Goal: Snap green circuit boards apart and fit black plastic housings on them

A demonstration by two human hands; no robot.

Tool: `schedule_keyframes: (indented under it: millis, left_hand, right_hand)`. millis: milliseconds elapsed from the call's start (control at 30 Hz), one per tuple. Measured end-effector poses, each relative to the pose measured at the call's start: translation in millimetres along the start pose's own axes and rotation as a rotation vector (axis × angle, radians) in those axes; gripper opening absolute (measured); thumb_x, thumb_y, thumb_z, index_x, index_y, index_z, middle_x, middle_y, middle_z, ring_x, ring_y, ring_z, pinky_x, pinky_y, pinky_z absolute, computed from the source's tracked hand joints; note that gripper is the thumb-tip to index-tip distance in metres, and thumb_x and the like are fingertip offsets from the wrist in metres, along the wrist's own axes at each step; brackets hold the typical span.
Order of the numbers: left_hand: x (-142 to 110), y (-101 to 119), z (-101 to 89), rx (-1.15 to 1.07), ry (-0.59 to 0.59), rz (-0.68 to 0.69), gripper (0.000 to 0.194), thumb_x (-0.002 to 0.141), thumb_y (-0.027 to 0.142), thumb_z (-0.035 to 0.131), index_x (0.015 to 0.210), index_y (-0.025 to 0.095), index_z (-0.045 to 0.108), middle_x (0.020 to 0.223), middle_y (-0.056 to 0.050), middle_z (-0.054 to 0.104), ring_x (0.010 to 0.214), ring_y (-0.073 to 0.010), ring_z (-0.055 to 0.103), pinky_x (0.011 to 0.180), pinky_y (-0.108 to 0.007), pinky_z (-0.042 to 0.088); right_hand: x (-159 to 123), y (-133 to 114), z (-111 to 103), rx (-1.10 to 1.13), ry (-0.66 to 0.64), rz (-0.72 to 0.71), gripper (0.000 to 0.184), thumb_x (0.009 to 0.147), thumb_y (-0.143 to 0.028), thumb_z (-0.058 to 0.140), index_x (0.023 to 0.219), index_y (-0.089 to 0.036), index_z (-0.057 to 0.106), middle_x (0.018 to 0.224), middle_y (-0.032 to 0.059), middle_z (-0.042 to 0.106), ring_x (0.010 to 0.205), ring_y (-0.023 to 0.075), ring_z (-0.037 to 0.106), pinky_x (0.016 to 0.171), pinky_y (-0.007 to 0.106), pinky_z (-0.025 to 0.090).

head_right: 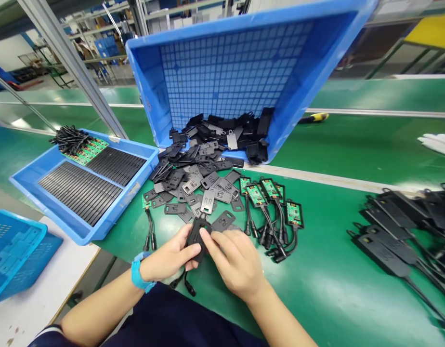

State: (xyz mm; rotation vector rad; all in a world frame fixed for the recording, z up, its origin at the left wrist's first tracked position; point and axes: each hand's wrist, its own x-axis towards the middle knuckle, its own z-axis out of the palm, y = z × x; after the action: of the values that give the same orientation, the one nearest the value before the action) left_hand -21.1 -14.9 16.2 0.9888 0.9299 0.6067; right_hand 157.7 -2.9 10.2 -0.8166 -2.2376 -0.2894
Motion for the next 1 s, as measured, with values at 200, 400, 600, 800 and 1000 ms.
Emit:
schedule_keyframes:
  millis: [200, 400, 600, 800, 1000]
  left_hand:
    - [-0.3, 1.2, 3.6, 0.029, -0.039, 0.031, 0.051, 0.081, 0.042, 0.045, 0.123, 0.017, 0.029, 0.072, 0.002, 0.045, 0.054, -0.0047, 0.044, 0.051, -0.019, 0.036]
    - [-1.9, -1.5, 4.0, 0.042, 0.042, 0.170, 0.046, 0.085, 0.036, 0.040, 0.125, 0.017, 0.029, 0.091, -0.007, 0.053, 0.060, -0.0068, 0.046, 0.052, -0.020, 0.038]
    - [-7.0, -6.8, 10.9, 0.252, 0.046, 0.229, 0.064, 0.085, 0.030, 0.041, 0.139, 0.016, 0.010, 0.060, 0.001, 0.054, 0.049, -0.0088, 0.046, 0.052, -0.021, 0.040]
    - [-6.0, -17.1, 31.9, 0.266, 0.096, 0.220, 0.061, 0.084, 0.034, 0.042, 0.138, 0.017, 0.020, 0.056, -0.002, 0.061, 0.052, -0.0164, 0.059, 0.058, -0.027, 0.047]
    - [5.5, -4.7, 22.4, 0.593, -0.014, 0.345, 0.059, 0.077, 0.039, 0.051, 0.131, 0.020, 0.036, 0.093, -0.010, 0.066, 0.074, -0.0207, 0.062, 0.065, -0.028, 0.045]
  right_hand:
    - [-1.6, -0.1, 0.4, -0.015, 0.017, -0.018, 0.043, 0.083, -0.012, 0.044, 0.125, -0.020, 0.046, 0.082, 0.0074, 0.061, 0.073, 0.0178, 0.055, 0.065, 0.032, 0.045]
    - [0.7, -16.0, 5.9, 0.313, 0.074, 0.518, 0.037, 0.081, -0.014, 0.048, 0.116, -0.026, 0.053, 0.093, 0.0070, 0.061, 0.084, 0.0190, 0.056, 0.074, 0.036, 0.045]
    - [2.9, -33.4, 6.6, 1.104, -0.085, 1.201, 0.036, 0.079, -0.047, 0.050, 0.087, -0.016, 0.067, 0.072, 0.0065, 0.063, 0.061, 0.0185, 0.057, 0.054, 0.030, 0.048]
    - [-3.0, -46.2, 2.4, 1.068, 0.072, 1.368, 0.039, 0.073, -0.052, 0.054, 0.072, -0.016, 0.066, 0.062, 0.0054, 0.059, 0.057, 0.0194, 0.055, 0.048, 0.029, 0.046]
    - [-59.4, -6.2, -24.7, 0.728, 0.115, 1.456, 0.033, 0.074, -0.045, 0.057, 0.090, -0.017, 0.062, 0.079, 0.0066, 0.066, 0.070, 0.0209, 0.061, 0.061, 0.030, 0.050]
